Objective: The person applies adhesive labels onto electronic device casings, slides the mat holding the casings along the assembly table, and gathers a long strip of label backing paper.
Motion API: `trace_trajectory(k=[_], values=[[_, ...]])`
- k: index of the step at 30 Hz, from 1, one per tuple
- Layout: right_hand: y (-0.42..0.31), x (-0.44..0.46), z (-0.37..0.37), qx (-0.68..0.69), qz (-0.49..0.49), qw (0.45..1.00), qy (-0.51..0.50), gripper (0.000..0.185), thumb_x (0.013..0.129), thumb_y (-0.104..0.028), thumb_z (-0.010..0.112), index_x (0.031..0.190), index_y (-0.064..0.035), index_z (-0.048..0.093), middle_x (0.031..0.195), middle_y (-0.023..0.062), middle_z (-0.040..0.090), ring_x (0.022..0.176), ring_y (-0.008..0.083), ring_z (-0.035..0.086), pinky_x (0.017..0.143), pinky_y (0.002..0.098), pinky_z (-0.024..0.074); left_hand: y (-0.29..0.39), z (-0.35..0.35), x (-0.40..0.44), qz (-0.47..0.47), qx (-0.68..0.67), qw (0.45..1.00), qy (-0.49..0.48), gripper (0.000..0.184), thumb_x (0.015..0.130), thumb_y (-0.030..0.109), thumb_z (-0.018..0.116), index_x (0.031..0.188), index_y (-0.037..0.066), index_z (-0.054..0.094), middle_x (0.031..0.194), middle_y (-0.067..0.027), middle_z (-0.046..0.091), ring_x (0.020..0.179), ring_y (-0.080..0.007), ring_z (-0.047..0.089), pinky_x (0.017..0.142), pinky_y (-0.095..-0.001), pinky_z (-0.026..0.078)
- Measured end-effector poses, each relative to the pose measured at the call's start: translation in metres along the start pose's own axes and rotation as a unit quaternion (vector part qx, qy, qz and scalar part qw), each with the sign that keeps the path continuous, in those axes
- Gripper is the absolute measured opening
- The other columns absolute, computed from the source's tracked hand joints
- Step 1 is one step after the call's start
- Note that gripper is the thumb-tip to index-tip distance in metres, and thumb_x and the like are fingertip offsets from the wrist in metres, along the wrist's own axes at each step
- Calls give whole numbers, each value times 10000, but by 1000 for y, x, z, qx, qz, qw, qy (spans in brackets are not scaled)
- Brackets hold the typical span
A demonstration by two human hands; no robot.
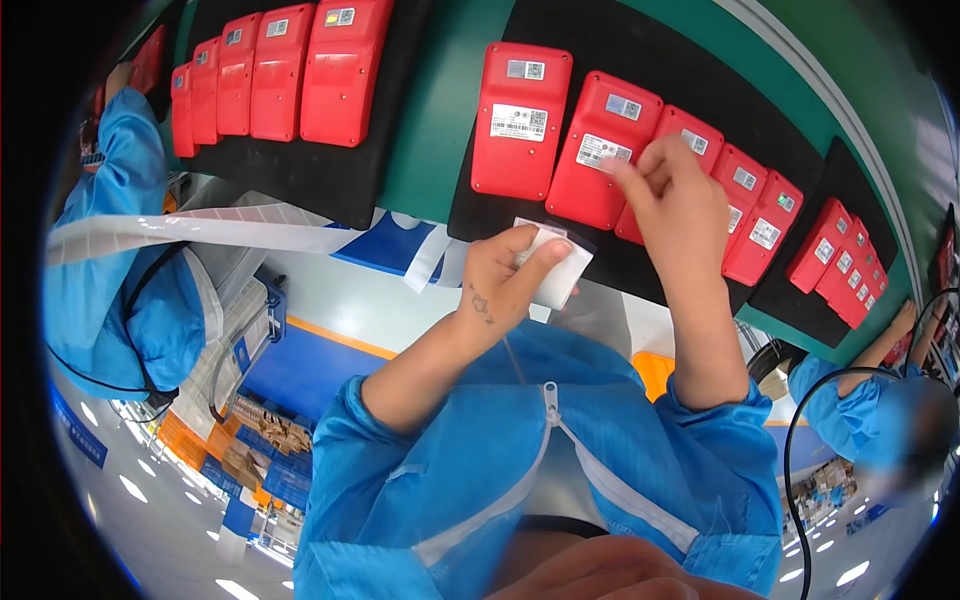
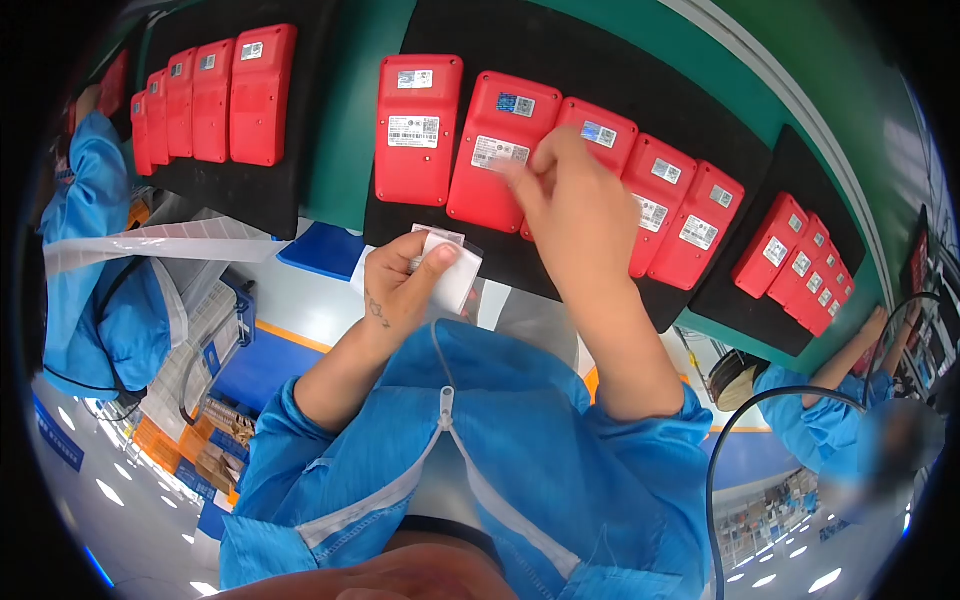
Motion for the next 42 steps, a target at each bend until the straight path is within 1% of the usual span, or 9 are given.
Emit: trace_trajectory(k=[3, 6, 9, 14, 22, 26, 37, 40, 42], values=[[14, -30, 3, 432, 64, 887, -148, 182, 727, -56, 678, 860, -37, 555, 677, -27, 536, 609, 16, 515, 506, 170, 382, -4, 7, -1, -10, -22, 1000, 10, 207, 847, 166, 548, 897, -35, 558, 742, -108, 605, 597, -130, 609, 481, -234, 501], [15, -48, 5, 560, 89, 810, -150, 127, 726, 15, 651, 827, -5, 578, 715, 0, 542, 624, 36, 529, 544, 170, 410, -4, 18, -2, -1, -31, 999, 18, 205, 849, 164, 544, 900, -35, 548, 713, -103, 599, 580, -125, 604, 463, -228, 497], [31, -53, 8, 451, 23, 889, -74, 80, 732, 25, 639, 803, 17, 602, 730, 25, 571, 658, 61, 561, 567, 184, 436, -2, 30, 0, 26, -44, 999, -3, 193, 850, 160, 541, 911, -23, 540, 690, -88, 594, 566, -115, 598, 445, -224, 490], [42, -37, -17, 406, 35, 906, 114, 74, 747, -11, 638, 809, 24, 618, 708, 68, 616, 653, 102, 592, 590, 202, 473, -7, 36, -1, -47, 47, 997, -45, 180, 827, 164, 573, 894, -2, 582, 678, -65, 598, 616, -95, 589, 477, -219, 473], [55, -11, -24, 342, 133, 929, 51, 108, 747, -58, 657, 802, 26, 616, 658, 61, 602, 563, 88, 580, 534, 188, 473, -6, 45, 8, -33, 81, 995, -49, 184, 811, 177, 594, 893, 13, 608, 719, -68, 616, 650, -100, 592, 553, -209, 461], [55, -11, -24, 328, 131, 934, 49, 118, 748, -66, 659, 800, 30, 614, 657, 61, 602, 561, 87, 580, 529, 187, 475, -18, 42, 11, 25, 110, 992, -49, 190, 844, 162, 543, 970, 20, 537, 753, -85, 619, 651, -117, 600, 539, -217, 477], [54, -11, -21, 268, 91, 957, 68, 112, 749, -84, 658, 770, 9, 599, 648, 52, 602, 550, 93, 584, 497, 201, 463, -9, 43, 11, -33, -28, 997, -64, 186, 879, 176, 483, 943, 3, 503, 717, -104, 610, 589, -127, 602, 510, -223, 480], [47, -9, -29, 15, -8, 998, 63, 117, 756, -104, 654, 774, -27, 568, 616, 21, 584, 525, 87, 569, 457, 220, 430, -8, 47, 8, -36, 15, 999, -34, 207, 872, 189, 503, 899, -12, 540, 713, -103, 607, 576, -125, 600, 488, -225, 478], [41, -9, -39, -108, 38, 993, 23, 128, 756, -109, 656, 787, -46, 549, 600, -9, 564, 525, 67, 552, 457, 218, 410, -11, 50, 6, -27, 32, 999, -16, 219, 868, 194, 514, 880, -21, 556, 712, -102, 605, 576, -125, 600, 477, -224, 478]])
Point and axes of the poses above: each hand's wrist, its own x-axis towards the middle knuckle, its own z-axis out of the palm, y = z × x, the point moved 1 cm from there along x, towards the middle knuckle
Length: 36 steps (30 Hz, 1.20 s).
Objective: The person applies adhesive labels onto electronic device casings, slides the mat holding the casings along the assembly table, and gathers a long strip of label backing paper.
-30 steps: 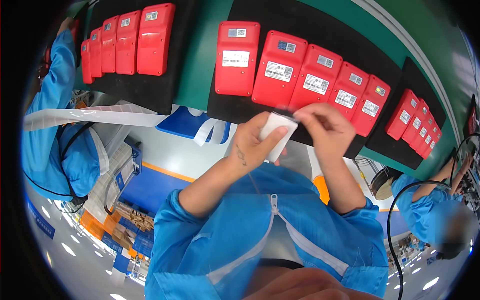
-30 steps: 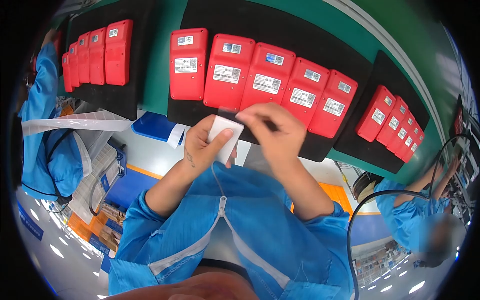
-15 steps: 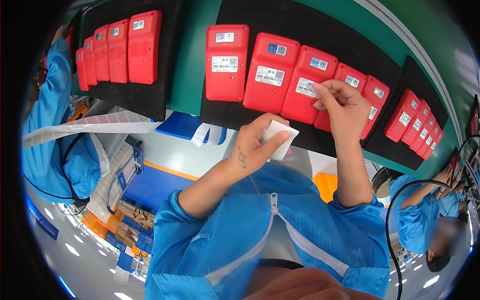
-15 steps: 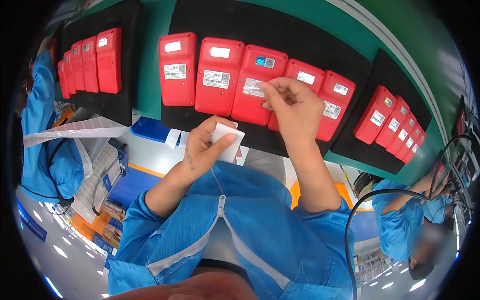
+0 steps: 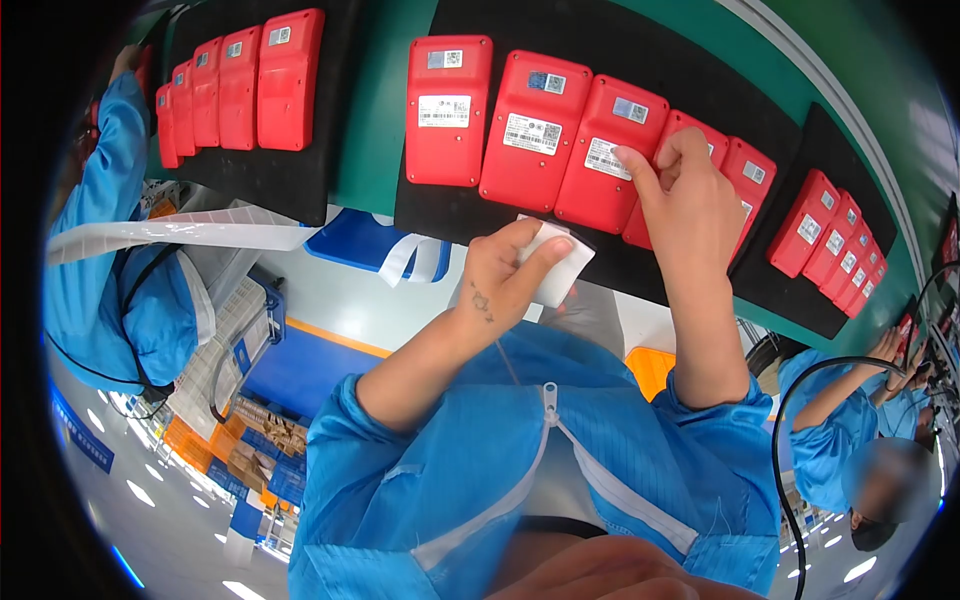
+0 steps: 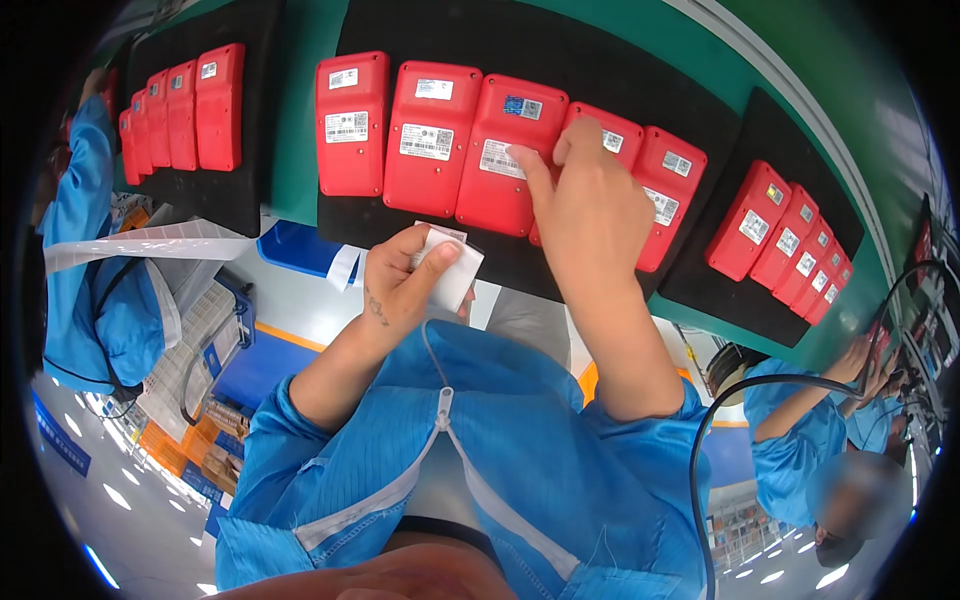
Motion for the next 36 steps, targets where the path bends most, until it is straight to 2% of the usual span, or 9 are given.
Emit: trace_trajectory(k=[1, 2, 4, 7, 14, 16, 18, 22, 36], values=[[-1, -1, -4, -63, 19, 998, -19, 136, 756, -112, 658, 793, -55, 540, 592, -25, 553, 525, 56, 544, 457, 216, 400, -4, 2, 0, 10, -1, 1000, 6, 221, 866, 193, 518, 878, -23, 561, 712, -100, 604, 580, -124, 601, 472, -223, 479], [4, -7, 0, 113, 5, 992, -52, 146, 748, -104, 664, 807, -53, 541, 595, -29, 545, 537, 45, 537, 468, 204, 396, -5, 4, 0, 20, -1, 1000, 12, 223, 864, 193, 522, 876, -26, 565, 712, -99, 603, 583, -124, 601, 468, -223, 480], [18, -30, 10, 446, -25, 887, -115, 174, 733, -88, 677, 835, -47, 542, 602, -37, 527, 560, 23, 523, 489, 178, 387, -4, 11, 0, 30, -11, 999, 16, 218, 878, 180, 491, 897, -32, 540, 657, -106, 593, 531, -134, 586, 442, -235, 467], [18, -53, 12, 617, 51, 763, -185, 188, 707, 19, 667, 866, -20, 574, 714, -11, 532, 588, 10, 491, 514, 144, 367, -5, 20, -1, 49, -4, 999, 22, 219, 887, 177, 472, 911, -35, 521, 631, -110, 588, 501, -141, 577, 420, -236, 459], [45, -55, 6, 464, -53, 881, 71, 69, 736, 18, 633, 801, 16, 613, 719, 55, 605, 670, 83, 574, 563, 175, 439, -5, 38, -2, -28, 16, 999, -33, 201, 843, 173, 553, 917, -13, 551, 690, -93, 604, 595, -105, 594, 442, -215, 471], [54, -38, -7, 497, 41, 859, 114, 68, 741, -5, 640, 797, 24, 614, 719, 70, 617, 638, 97, 585, 570, 190, 462, -9, 42, 0, 7, 53, 998, -35, 190, 812, 176, 595, 863, -7, 587, 670, -75, 606, 580, -96, 584, 445, -206, 463], [64, -23, -8, 481, 77, 872, 51, 82, 738, -20, 650, 796, 27, 616, 706, 68, 617, 608, 96, 587, 560, 191, 469, -19, 41, 6, 85, 117, 988, -55, 186, 800, 179, 610, 833, -5, 607, 667, -68, 605, 582, -96, 584, 447, -206, 463], [64, -17, -10, 456, 118, 882, 14, 112, 729, -41, 667, 798, 30, 616, 665, 61, 612, 575, 90, 587, 536, 186, 471, -10, 50, 6, -13, 72, 997, -39, 179, 811, 164, 595, 857, -8, 616, 682, -62, 602, 653, -113, 603, 495, -209, 485], [68, -17, -11, 410, 109, 906, 5, 115, 731, -78, 670, 762, 15, 610, 631, 51, 607, 563, 87, 593, 517, 188, 466, -10, 53, 13, 5, -35, 996, -80, 154, 884, 130, 456, 984, 13, 446, 706, -98, 604, 606, -117, 594, 517, -221, 470]])
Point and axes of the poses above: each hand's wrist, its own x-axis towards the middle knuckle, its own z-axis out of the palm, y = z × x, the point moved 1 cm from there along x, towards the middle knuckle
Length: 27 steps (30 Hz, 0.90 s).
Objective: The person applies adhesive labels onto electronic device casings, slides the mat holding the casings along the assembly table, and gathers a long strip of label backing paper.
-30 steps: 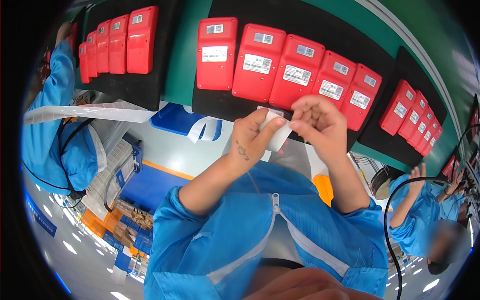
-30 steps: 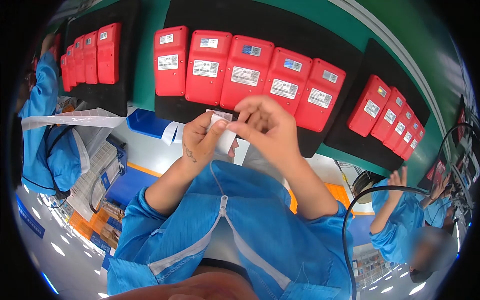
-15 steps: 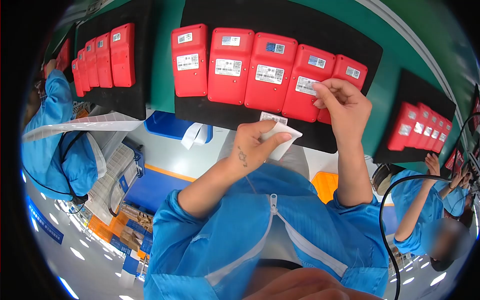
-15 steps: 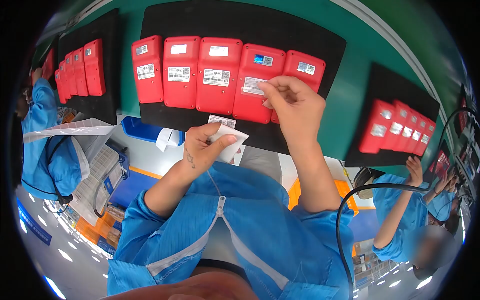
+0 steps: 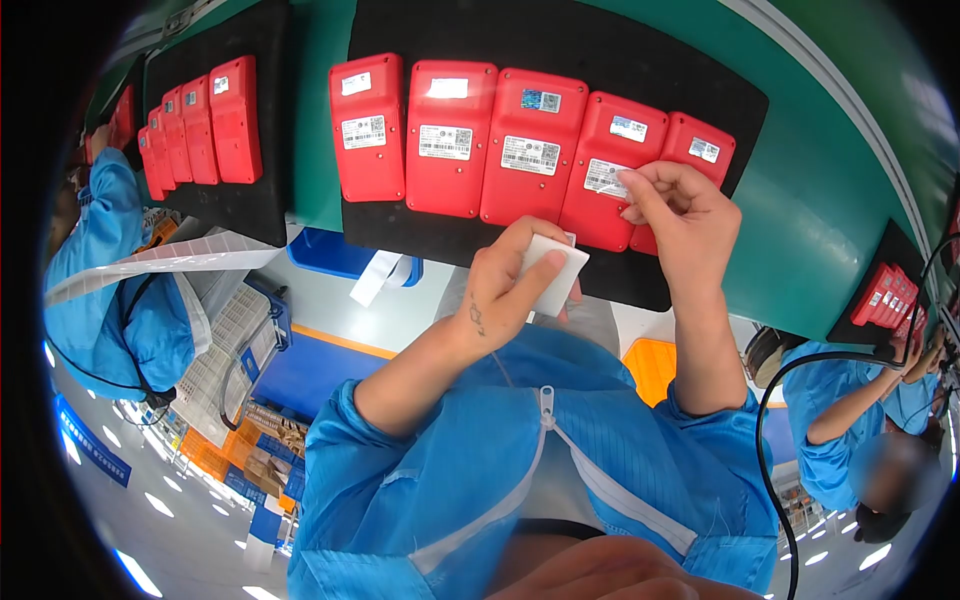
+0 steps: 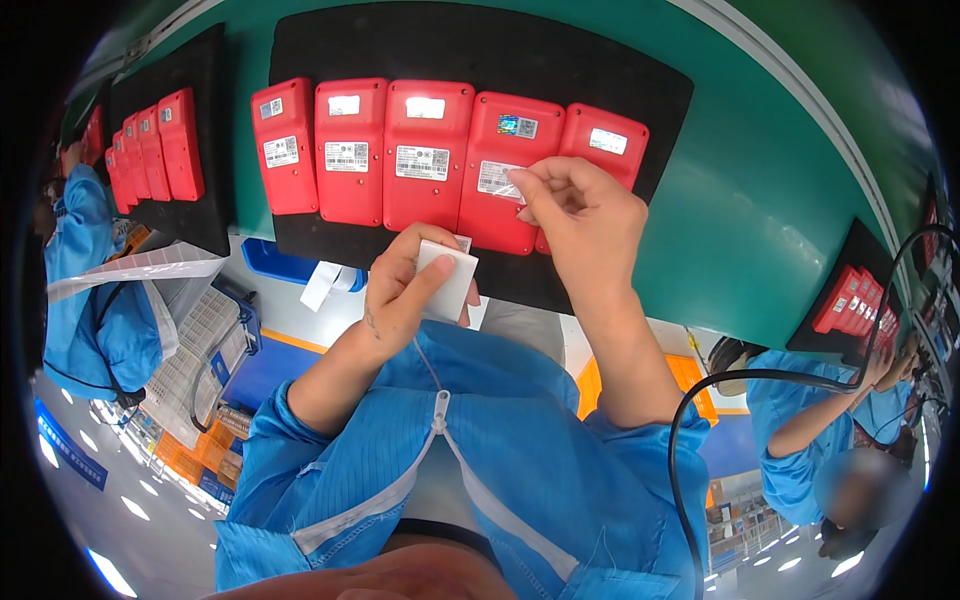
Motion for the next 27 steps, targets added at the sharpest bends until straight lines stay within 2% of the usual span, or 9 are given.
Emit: trace_trajectory(k=[4, 7, 10, 11, 14, 20, 21, 23, 27], values=[[-4, -1, 2, -132, -73, 989, 8, 133, 725, -112, 672, 736, -16, 580, 578, 43, 573, 533, 99, 578, 488, 217, 444, -2, 3, 0, 8, 36, 999, 23, 162, 878, 148, 483, 937, -3, 486, 694, -96, 602, 572, -116, 588, 497, -221, 465], [-20, -2, -3, -419, -120, 900, 33, 173, 709, -149, 686, 752, -45, 555, 546, 41, 532, 491, 111, 543, 456, 235, 409, -3, 9, -1, 15, 62, 996, 60, 180, 871, 162, 507, 885, -17, 522, 680, -94, 601, 564, -118, 591, 484, -223, 468], [-14, -11, -10, -222, -72, 971, -47, 207, 696, -158, 708, 786, -60, 549, 552, 18, 527, 483, 76, 514, 443, 219, 382, -7, 12, -1, 29, 61, 995, 75, 181, 864, 159, 522, 864, -22, 540, 682, -94, 602, 586, -118, 601, 485, -223, 474], [3, -19, -12, -54, -91, 989, -107, 222, 678, -134, 727, 795, -60, 553, 596, -11, 541, 501, 35, 496, 448, 185, 365, -6, 14, -1, 29, 58, 995, 74, 178, 863, 154, 521, 873, -23, 538, 687, -93, 603, 589, -117, 602, 483, -221, 474], [4, -41, -9, 244, 58, 951, -182, 161, 678, 7, 692, 787, -14, 576, 661, 10, 557, 574, 29, 511, 507, 174, 402, -5, 22, 0, 32, 53, 995, 73, 175, 870, 145, 503, 891, -28, 523, 682, -99, 600, 568, -125, 597, 467, -223, 473], [25, -43, -25, 73, -176, 981, -18, 90, 686, 43, 665, 756, 8, 620, 701, 54, 599, 677, 84, 567, 546, 192, 434, -8, 34, 5, 8, 93, 995, 22, 171, 861, 146, 520, 922, -14, 528, 685, -88, 612, 558, -110, 595, 454, -210, 461], [17, -41, -33, 38, -146, 989, 9, 81, 703, 32, 658, 773, 13, 621, 714, 66, 611, 668, 102, 571, 564, 192, 444, -8, 36, 6, -4, 100, 995, 20, 175, 860, 151, 522, 922, -12, 527, 678, -87, 612, 550, -109, 593, 455, -209, 460], [19, -23, -46, 166, -70, 981, 76, 76, 737, -2, 649, 791, 27, 604, 692, 64, 605, 605, 92, 568, 565, 190, 454, -10, 39, 7, -17, 105, 994, 13, 178, 867, 152, 510, 917, -19, 514, 659, -96, 606, 530, -118, 585, 449, -212, 451], [20, 0, -64, 82, -15, 997, 10, 109, 727, -30, 670, 787, 26, 599, 665, 54, 600, 583, 79, 566, 550, 185, 455, -14, 45, 13, -26, 115, 993, 5, 177, 880, 142, 487, 903, -33, 492, 641, -113, 593, 513, -136, 576, 438, -222, 443]])
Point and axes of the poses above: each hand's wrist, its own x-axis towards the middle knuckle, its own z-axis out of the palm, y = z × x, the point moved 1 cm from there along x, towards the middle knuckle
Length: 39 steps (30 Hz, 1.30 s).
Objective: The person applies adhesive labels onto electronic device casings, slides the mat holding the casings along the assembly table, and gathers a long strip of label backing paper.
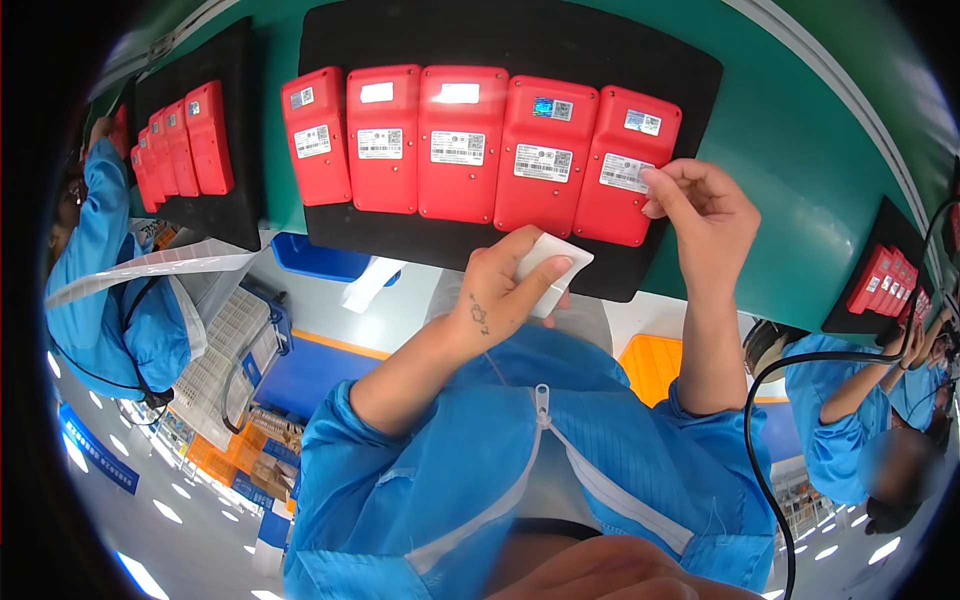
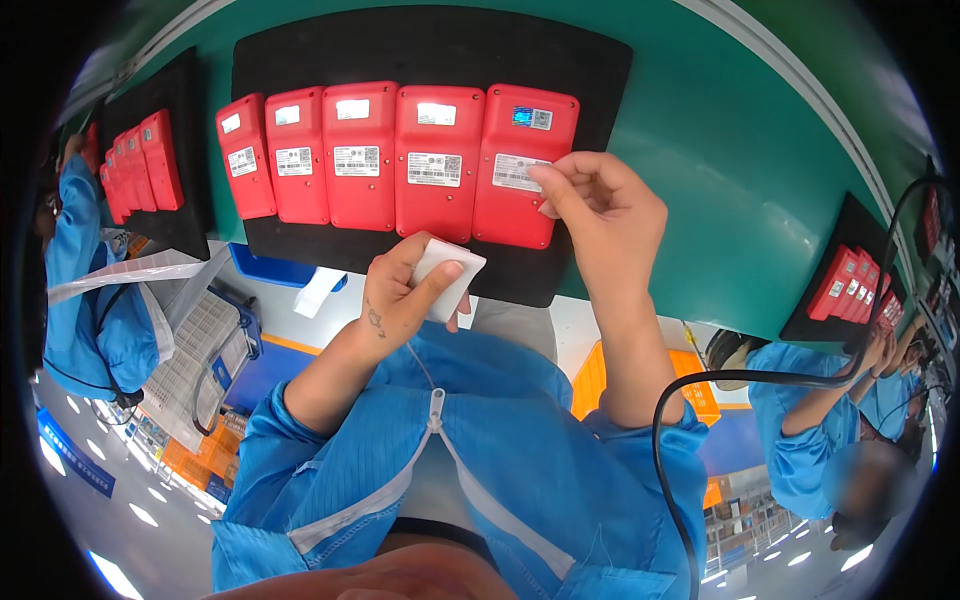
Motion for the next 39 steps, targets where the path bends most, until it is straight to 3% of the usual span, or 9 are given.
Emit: trace_trajectory(k=[18, 21, 24, 27, 29, 33, 35, 37, 39], values=[[3, 2, 2, -94, -14, 995, 7, 111, 730, -86, 673, 751, -4, 602, 613, 49, 598, 543, 75, 569, 505, 190, 442, -8, 5, 7, -14, 6, 1000, -2, 195, 851, 194, 543, 889, 4, 521, 714, -100, 614, 591, -119, 611, 471, -208, 478], [-8, 1, 7, -289, -60, 955, 14, 187, 743, -182, 668, 705, -23, 578, 583, 67, 577, 522, 155, 570, 503, 253, 444, -8, 1, 1, -4, 15, 1000, -7, 159, 861, 143, 518, 893, -13, 508, 690, -99, 599, 574, -119, 595, 467, -220, 470], [-34, 8, 8, -572, 46, 819, -34, 235, 742, -248, 655, 732, -36, 555, 605, 75, 566, 547, 244, 558, 517, 321, 441, -7, -16, -20, -7, -7, 1000, -12, 144, 864, 122, 509, 897, -19, 505, 678, -98, 591, 560, -118, 585, 465, -225, 468], [-32, -5, 29, -482, -85, 871, 50, 238, 730, -246, 652, 791, -42, 544, 748, 75, 589, 678, 262, 565, 570, 349, 444, -12, -47, -59, -2, -20, 1000, 12, 150, 858, 125, 517, 911, -15, 506, 684, -97, 589, 551, -129, 583, 466, -228, 471], [-16, -18, 82, -381, -355, 853, 30, 230, 722, -161, 610, 918, -52, 559, 993, 131, 538, 975, 298, 479, 824, 400, 388, -16, -73, -100, 40, -42, 997, 59, 143, 851, 118, 527, 915, -8, 507, 694, -96, 588, 551, -134, 584, 469, -228, 471], [-27, -32, 249, -386, -504, 769, -75, 429, 731, -297, 593, 1015, 19, 532, 1147, 199, 469, 1065, 353, 434, 925, 440, 308, -54, -175, -211, 217, 13, 883, 416, 222, 856, 260, 508, 914, 46, 516, 677, -48, 548, 544, -152, 558, 456, -276, 457], [-27, -33, 307, -694, -422, 583, -31, 487, 824, -335, 453, 1200, -26, 475, 1325, 203, 333, 1198, 394, 322, 990, 514, 194, -37, -198, -280, 270, -114, 784, 547, 310, 840, 343, 501, 941, 52, 537, 773, -48, 559, 657, -126, 558, 443, -257, 430], [-28, -30, 311, -782, -320, 521, -123, 440, 839, -236, 395, 1208, -7, 467, 1324, 238, 315, 1237, 454, 215, 979, 605, 137, -38, -213, -342, 335, -208, 650, 650, 244, 849, 283, 502, 939, 59, 534, 739, -39, 541, 595, -116, 508, 487, -245, 414], [-19, -25, 301, -793, -324, 506, -100, 427, 839, -245, 400, 1174, 1, 501, 1310, 258, 321, 1217, 500, 203, 956, 643, 121, -63, -231, -398, 434, -161, 657, 595, 215, 860, 257, 510, 888, 44, 519, 693, -14, 491, 580, -102, 448, 509, -242, 381]])
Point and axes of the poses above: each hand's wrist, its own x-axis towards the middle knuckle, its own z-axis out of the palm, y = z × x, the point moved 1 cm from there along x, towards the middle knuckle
